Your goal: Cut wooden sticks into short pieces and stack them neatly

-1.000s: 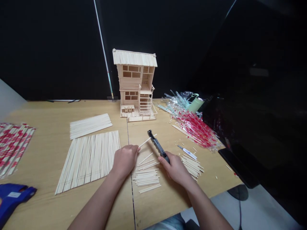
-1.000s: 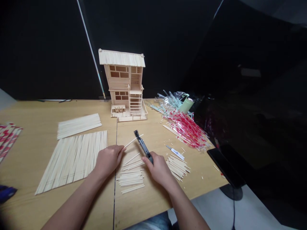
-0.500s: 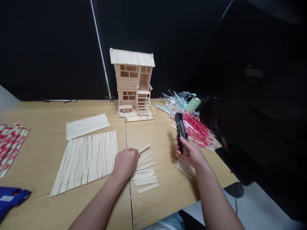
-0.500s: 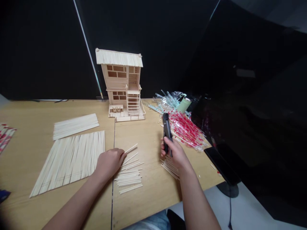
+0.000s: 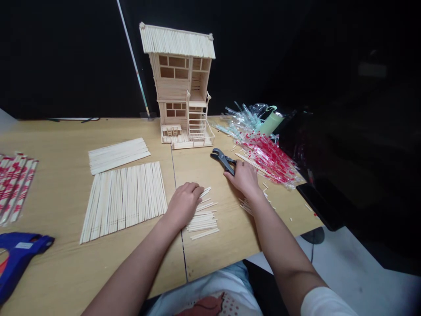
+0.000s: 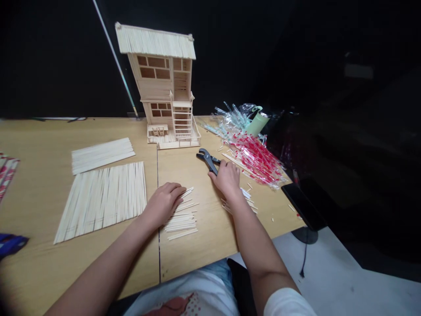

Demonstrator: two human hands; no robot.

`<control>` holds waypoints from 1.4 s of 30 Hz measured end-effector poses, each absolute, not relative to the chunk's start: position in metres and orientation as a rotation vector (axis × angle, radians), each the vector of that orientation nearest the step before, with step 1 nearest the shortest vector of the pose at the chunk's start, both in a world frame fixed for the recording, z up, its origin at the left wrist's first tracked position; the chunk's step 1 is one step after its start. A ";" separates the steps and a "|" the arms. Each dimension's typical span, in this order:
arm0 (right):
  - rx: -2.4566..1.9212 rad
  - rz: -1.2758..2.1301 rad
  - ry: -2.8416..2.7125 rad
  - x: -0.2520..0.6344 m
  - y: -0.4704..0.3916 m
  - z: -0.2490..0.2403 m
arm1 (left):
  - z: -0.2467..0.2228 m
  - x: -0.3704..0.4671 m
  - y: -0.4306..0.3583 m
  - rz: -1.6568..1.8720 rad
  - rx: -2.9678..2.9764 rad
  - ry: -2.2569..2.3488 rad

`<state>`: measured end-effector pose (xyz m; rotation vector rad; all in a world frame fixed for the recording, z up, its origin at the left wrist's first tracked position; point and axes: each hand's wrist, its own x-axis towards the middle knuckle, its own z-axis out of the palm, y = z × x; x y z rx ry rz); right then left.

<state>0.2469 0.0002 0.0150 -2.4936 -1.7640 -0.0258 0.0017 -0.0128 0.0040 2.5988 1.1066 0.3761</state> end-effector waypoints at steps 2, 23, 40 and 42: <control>-2.503 -0.030 -1.763 0.242 0.000 0.009 | -0.001 0.002 -0.012 0.387 2.583 1.065; -1.766 0.524 -2.221 0.158 -0.097 0.011 | -0.004 -0.008 -0.055 0.580 2.546 1.244; -1.859 0.293 -2.303 0.153 -0.124 -0.012 | -0.015 -0.002 -0.088 0.072 2.675 1.496; -1.844 0.282 -2.327 0.153 -0.127 -0.013 | -0.015 -0.002 -0.092 0.070 2.680 1.480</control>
